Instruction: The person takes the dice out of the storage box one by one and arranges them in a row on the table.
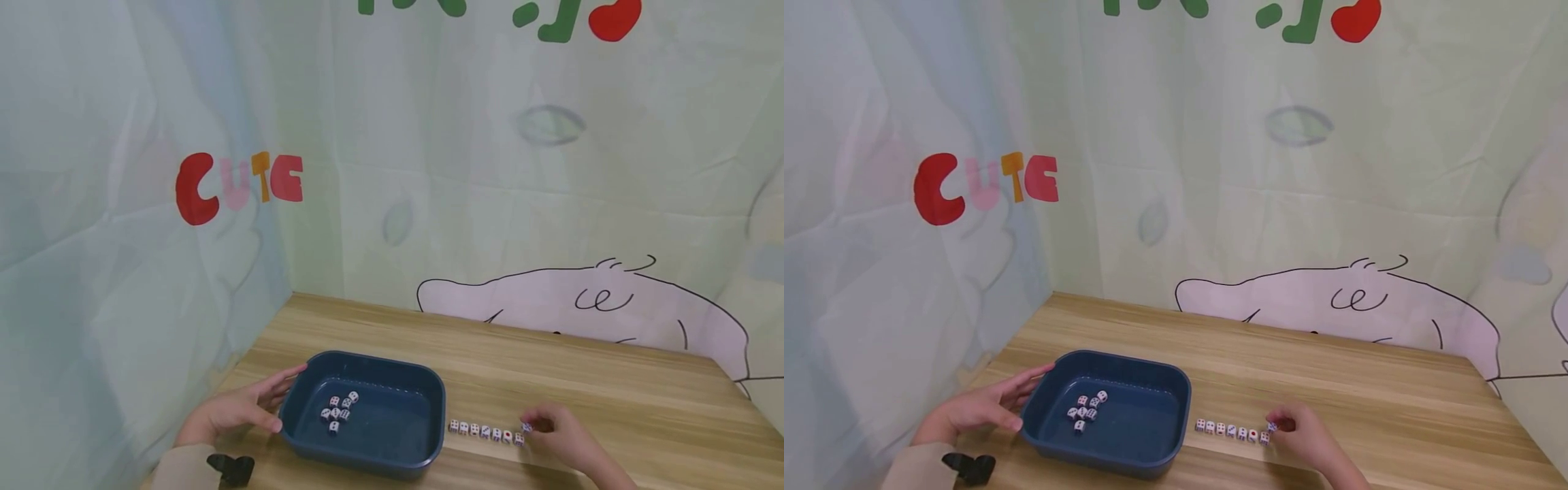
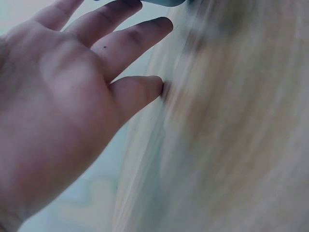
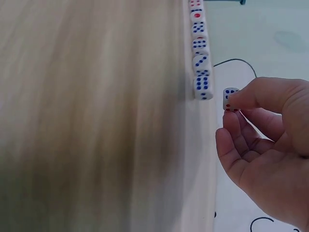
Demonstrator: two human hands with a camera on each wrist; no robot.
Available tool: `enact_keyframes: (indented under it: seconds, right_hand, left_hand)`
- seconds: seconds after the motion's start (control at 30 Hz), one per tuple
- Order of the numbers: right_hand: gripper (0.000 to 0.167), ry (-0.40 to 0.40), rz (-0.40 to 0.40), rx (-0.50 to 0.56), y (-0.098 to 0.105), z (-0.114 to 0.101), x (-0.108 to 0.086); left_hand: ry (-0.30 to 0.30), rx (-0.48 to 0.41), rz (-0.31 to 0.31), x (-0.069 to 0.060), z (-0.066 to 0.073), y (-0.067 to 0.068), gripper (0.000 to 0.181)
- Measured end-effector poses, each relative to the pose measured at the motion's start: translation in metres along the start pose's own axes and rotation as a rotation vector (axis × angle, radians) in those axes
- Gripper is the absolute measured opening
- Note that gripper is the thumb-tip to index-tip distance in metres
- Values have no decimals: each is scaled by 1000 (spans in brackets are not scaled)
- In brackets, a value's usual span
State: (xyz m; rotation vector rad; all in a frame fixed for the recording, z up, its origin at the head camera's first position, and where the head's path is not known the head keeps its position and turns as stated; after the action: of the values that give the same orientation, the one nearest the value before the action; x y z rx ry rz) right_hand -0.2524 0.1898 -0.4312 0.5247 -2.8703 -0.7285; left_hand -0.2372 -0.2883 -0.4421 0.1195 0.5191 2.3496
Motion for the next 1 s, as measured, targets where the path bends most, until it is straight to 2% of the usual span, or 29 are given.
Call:
enact_keyframes:
  seconds: [0.33,0.77,1.0]
  right_hand:
    - [22,-46,46,-53,2,10,-3]
    - [19,-14,10,-43,-5,9,-5]
    - [19,-48,-3,-49,-6,12,-5]
  left_hand:
    - [9,13,5,1,1,0,99]
    - [12,5,2,0,-1,0,99]
    - [13,-8,-3,0,-2,-1,99]
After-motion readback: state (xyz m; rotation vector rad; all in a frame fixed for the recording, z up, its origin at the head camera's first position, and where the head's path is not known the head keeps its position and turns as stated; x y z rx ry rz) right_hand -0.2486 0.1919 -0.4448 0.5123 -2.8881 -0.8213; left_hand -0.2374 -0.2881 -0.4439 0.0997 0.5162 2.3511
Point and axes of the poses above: each hand's wrist, its own x-axis towards the middle knuckle, its own y-axis out of the back of the hand, z = x × y, the point moved 7 cm from there along x, towards the middle knuckle, and after that the axes turned 12 degrees about x, right-handed, at the moved point
